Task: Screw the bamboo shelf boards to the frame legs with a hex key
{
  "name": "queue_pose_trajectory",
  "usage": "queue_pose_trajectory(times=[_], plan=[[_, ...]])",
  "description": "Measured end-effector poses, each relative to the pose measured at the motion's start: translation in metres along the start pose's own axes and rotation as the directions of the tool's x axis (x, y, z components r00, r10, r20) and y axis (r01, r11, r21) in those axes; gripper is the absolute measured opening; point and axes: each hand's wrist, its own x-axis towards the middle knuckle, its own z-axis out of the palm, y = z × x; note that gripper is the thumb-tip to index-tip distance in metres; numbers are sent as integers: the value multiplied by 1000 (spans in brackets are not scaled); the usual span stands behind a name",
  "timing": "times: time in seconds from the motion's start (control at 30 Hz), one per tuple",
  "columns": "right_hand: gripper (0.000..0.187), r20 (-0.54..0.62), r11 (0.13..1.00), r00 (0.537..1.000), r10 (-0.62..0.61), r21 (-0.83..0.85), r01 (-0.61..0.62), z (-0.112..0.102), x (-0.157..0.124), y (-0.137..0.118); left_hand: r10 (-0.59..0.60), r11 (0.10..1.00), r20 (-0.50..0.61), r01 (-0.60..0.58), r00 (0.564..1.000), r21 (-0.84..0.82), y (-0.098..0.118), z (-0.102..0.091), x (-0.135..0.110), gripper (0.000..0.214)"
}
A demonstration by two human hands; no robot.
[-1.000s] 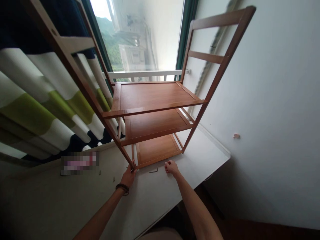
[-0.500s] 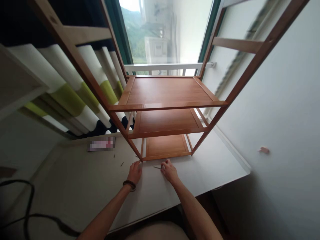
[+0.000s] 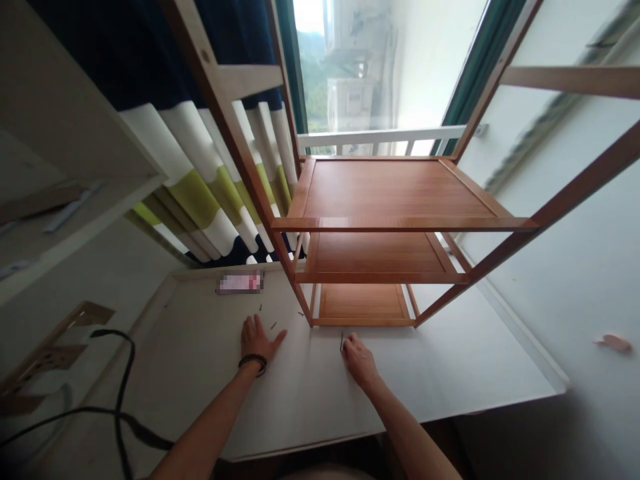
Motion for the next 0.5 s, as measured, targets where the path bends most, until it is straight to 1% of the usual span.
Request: queue_pose_trajectory(times=[0.1,0.2,0.27,0.33,0.4,0.5], plan=[[15,-10,1000,1000,19,-10,-19,2,-4,-3,86,996,83,-89,993,29,-1,6,22,104],[16,-29,998,998,57,-22,-58,4,-6,-6,235,971,152,-239,960,10,6,16,37,103],[17,-43,996,996,80,-42,-82,4,-4,-8,314,949,145,-316,938,-10,15,23,39,101],[17,-52,992,992,111,-59,-114,6,0,-12,359,933,122,-358,925,-26,25,27,40,96],[17,-60,986,987,152,-62,-156,8,6,-16,442,897,136,-439,887,-53,32,29,42,86],[17,-81,978,978,193,-58,-198,13,16,-21,568,823,170,-560,805,-95,40,29,52,63]])
